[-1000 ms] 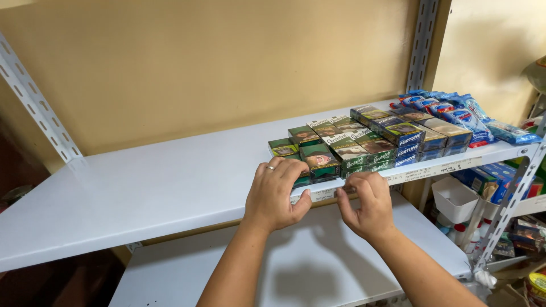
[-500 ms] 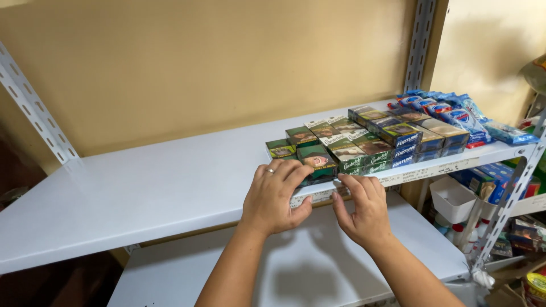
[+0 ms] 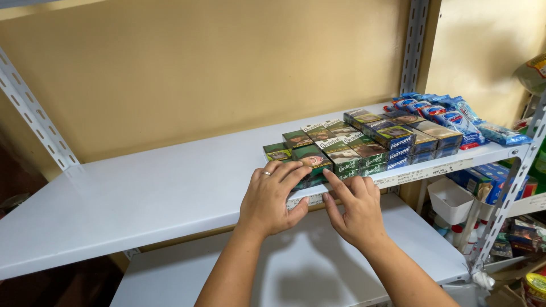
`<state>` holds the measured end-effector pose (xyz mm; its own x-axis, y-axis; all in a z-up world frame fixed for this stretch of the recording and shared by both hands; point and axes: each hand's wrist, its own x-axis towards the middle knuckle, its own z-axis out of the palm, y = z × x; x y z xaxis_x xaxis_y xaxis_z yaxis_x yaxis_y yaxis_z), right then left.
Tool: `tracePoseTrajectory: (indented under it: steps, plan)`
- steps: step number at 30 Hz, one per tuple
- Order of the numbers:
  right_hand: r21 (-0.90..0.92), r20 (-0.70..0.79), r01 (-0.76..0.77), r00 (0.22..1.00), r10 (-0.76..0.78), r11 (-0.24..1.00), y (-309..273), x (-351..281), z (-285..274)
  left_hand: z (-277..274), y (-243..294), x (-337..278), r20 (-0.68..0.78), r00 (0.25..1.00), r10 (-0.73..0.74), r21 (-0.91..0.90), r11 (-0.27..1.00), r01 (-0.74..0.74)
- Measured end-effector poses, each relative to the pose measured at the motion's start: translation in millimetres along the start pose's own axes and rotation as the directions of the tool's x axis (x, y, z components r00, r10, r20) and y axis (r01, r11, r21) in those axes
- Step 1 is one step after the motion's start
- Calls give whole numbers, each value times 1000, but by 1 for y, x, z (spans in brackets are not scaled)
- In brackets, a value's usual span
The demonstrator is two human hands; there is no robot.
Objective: The person is stocking and organizing packs of cigarettes on a store shelf from a cardboard box.
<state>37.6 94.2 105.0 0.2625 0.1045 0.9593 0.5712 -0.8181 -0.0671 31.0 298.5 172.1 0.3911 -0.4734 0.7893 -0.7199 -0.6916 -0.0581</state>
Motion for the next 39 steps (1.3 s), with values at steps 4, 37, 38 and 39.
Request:
tracePoseTrajectory:
  steps: [4,37,38,39]
  plan:
    - [-14,-6,2,1000,-2,1000,0,1,1,2,-1,0,-1,1000,-4,7,1000,4]
    - [-31,6,-40,999,41,999,-1,-1,3,3,-2,1,4,999,-53,-36,998,53]
    - [-38,10,-43,999,43,998,0,0,3,5,-3,1,11,998,-54,-23,998,54]
    - [-43,18,-46,999,46,998,-1,1,3,5,-3,0,19,998,-58,-10,998,59]
